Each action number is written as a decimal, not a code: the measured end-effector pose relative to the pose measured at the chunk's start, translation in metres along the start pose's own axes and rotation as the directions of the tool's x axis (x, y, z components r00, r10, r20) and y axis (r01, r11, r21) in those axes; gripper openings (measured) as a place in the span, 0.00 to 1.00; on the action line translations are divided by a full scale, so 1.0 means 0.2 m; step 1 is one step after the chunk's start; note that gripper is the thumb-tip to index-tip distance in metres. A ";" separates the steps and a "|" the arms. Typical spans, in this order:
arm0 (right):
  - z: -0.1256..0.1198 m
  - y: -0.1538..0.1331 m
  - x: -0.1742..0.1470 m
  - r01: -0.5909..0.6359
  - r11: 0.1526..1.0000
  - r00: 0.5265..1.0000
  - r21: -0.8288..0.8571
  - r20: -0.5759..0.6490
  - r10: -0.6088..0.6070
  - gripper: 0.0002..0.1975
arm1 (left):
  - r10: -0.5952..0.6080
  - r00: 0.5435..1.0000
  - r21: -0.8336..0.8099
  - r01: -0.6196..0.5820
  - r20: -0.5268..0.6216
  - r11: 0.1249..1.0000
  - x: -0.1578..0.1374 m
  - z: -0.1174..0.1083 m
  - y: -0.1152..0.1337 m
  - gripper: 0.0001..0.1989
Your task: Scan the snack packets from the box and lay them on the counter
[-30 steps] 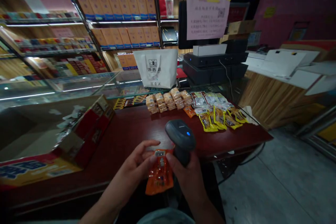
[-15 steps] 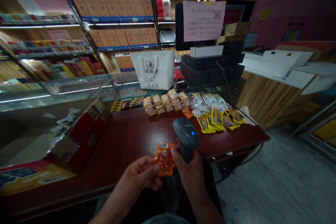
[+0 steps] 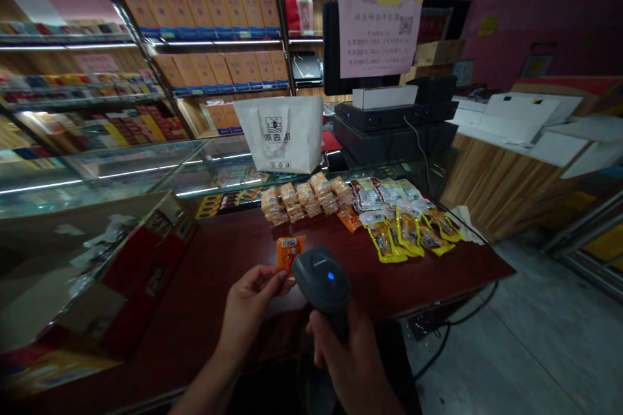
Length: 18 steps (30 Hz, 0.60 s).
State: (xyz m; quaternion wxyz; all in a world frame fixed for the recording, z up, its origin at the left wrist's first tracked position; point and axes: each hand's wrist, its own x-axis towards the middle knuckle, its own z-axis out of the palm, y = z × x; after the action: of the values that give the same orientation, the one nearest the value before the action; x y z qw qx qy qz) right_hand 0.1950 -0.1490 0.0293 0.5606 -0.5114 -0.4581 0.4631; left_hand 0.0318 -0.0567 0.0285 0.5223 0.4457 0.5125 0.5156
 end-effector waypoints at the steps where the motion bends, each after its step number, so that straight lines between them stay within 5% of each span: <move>1: 0.00 0.00 0.01 0.008 1.000 1.000 -0.021 0.017 -0.008 0.25 | 0.008 1.000 0.006 -0.008 0.009 1.000 0.01 0.01 -0.01 0.16; 10: 0.00 -0.03 0.05 -0.044 0.998 0.999 -0.055 0.020 0.045 0.26 | 0.037 0.998 0.058 -0.040 0.045 0.997 0.05 0.02 -0.04 0.15; 18: -0.04 0.01 0.06 -0.064 0.998 0.998 -0.028 -0.022 0.064 0.28 | -0.074 0.995 -0.023 0.075 0.062 0.997 0.11 0.07 -0.10 0.15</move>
State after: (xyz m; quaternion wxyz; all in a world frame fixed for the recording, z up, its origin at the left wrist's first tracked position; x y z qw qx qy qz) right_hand 0.2046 -0.1381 0.0277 0.5429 -0.5386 -0.4421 0.4687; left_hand 0.0457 -0.0344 0.0076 0.5623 0.4352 0.5058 0.4884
